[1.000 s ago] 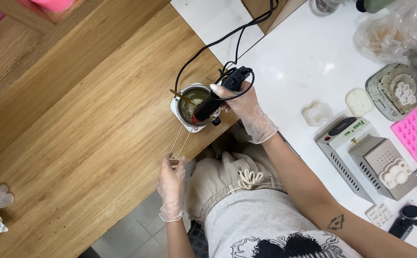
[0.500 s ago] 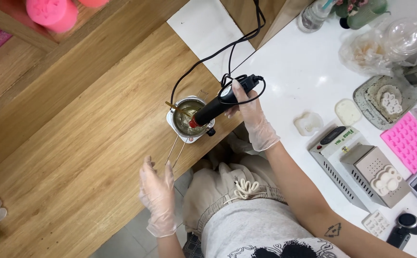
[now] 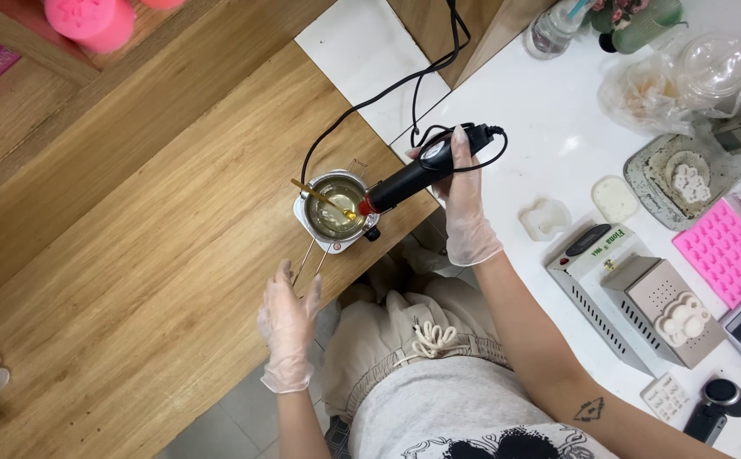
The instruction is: Melting and stirring wax in a small pot using a heat gun and a stirrer on a workbench.
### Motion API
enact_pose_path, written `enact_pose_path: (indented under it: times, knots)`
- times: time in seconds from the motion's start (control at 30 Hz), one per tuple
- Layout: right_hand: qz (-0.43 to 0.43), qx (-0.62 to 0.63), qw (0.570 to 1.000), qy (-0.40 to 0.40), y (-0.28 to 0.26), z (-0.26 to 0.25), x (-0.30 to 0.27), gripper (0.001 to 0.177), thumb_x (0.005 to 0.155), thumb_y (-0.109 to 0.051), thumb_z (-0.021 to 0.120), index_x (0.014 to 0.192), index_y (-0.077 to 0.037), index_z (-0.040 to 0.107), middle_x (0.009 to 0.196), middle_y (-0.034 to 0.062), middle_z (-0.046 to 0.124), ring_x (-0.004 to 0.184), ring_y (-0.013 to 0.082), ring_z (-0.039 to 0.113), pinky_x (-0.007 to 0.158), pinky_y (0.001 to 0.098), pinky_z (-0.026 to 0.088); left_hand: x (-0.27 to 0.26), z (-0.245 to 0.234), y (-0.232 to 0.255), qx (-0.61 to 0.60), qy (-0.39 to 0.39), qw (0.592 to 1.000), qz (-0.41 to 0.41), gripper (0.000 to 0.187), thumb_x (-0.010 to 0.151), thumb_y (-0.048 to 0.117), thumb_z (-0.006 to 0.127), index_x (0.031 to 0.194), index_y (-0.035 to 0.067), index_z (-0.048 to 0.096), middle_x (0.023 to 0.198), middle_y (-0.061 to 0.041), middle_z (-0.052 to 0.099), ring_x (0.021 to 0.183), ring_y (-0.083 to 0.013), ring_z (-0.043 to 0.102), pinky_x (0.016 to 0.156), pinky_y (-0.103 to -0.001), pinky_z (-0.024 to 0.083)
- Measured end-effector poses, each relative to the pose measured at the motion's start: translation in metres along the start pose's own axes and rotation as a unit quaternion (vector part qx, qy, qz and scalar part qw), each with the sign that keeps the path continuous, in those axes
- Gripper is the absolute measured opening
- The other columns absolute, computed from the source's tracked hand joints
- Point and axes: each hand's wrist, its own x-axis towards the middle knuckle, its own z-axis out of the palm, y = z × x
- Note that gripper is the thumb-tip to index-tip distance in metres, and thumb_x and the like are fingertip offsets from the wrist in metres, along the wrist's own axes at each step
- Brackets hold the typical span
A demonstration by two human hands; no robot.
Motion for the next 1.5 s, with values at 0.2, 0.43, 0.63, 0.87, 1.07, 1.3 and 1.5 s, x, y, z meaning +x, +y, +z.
enact_pose_path:
  times: [0.2,0.43,0.63,0.87,1.07,1.3,1.5]
  knots:
    - [0.077,0.074,0.987,0.118,0.003,-0.017,0.025,0.079,0.053,-0.092,0.042,0.082,-0.020,0.056,0.076,0.0064,0.071,0.085,0.0284,0.071,0.093,0.0389,0.040,0.010,0.000,0.005,-0.060,-0.046,0.997,-0.007,0.062,0.089,0.042,0.065,0.140,0.009,0.054,0.125,-0.014,0.068,0.114,-0.0310,0.067,0.095,-0.045,0.053]
    - [0.092,0.106,0.931,0.338,0.039,-0.055,0.065,0.083,0.064,-0.094,0.036,0.082,-0.017,0.061,0.067,0.0080,0.076,0.040,0.0148,0.061,0.039,0.0269,0.034,0.012,0.012,-0.002,-0.097,-0.085,0.991,-0.043,0.061,0.096,0.045,0.063,0.147,0.013,0.051,0.131,-0.017,0.066,0.128,-0.0344,0.059,0.111,-0.058,0.038]
    - [0.077,0.265,0.879,0.388,0.053,-0.078,0.077,0.082,0.076,-0.068,0.041,0.127,-0.004,0.045,0.111,0.0152,0.061,0.075,0.0286,0.074,0.085,0.0386,0.051,-0.003,-0.005,-0.001,-0.043,-0.025,0.998,-0.038,0.060,0.092,0.041,0.063,0.141,0.008,0.053,0.119,-0.012,0.070,0.109,-0.0266,0.069,0.091,-0.042,0.056]
    - [0.087,0.285,0.897,0.326,0.104,-0.107,0.120,0.071,0.083,-0.068,0.049,0.107,-0.002,0.060,0.087,0.0134,0.059,0.064,0.0197,0.059,0.054,0.0266,0.049,-0.013,0.009,-0.019,-0.028,-0.045,0.995,-0.085,0.063,0.096,0.049,0.054,0.146,0.012,0.048,0.128,-0.009,0.067,0.117,-0.0201,0.065,0.094,-0.040,0.057]
    - [0.153,0.355,0.870,0.305,0.128,-0.095,0.138,0.065,0.087,-0.053,0.067,0.118,0.003,0.059,0.100,0.0179,0.063,0.071,0.0186,0.066,0.065,0.0215,0.063,-0.022,0.005,-0.013,-0.051,-0.058,0.988,-0.137,0.060,0.095,0.048,0.055,0.145,0.015,0.049,0.129,-0.008,0.067,0.117,-0.0204,0.066,0.093,-0.042,0.059]
    - [0.337,0.526,0.713,0.319,0.149,-0.074,0.167,0.063,0.092,-0.043,0.073,0.131,0.001,0.049,0.121,0.0214,0.062,0.090,0.0330,0.071,0.067,0.0346,0.069,-0.033,0.012,-0.019,-0.098,-0.020,0.986,-0.133,0.060,0.095,0.044,0.055,0.145,0.011,0.050,0.126,-0.011,0.067,0.116,-0.0249,0.066,0.095,-0.043,0.057]
    - [0.303,0.549,0.705,0.331,0.145,-0.072,0.187,0.044,0.098,-0.020,0.068,0.133,0.001,0.050,0.129,0.0173,0.062,0.109,0.0374,0.067,0.085,0.0446,0.067,-0.032,0.016,-0.016,-0.118,0.039,0.989,-0.084,0.059,0.091,0.045,0.060,0.140,0.012,0.056,0.127,-0.008,0.068,0.116,-0.0250,0.065,0.098,-0.040,0.050]
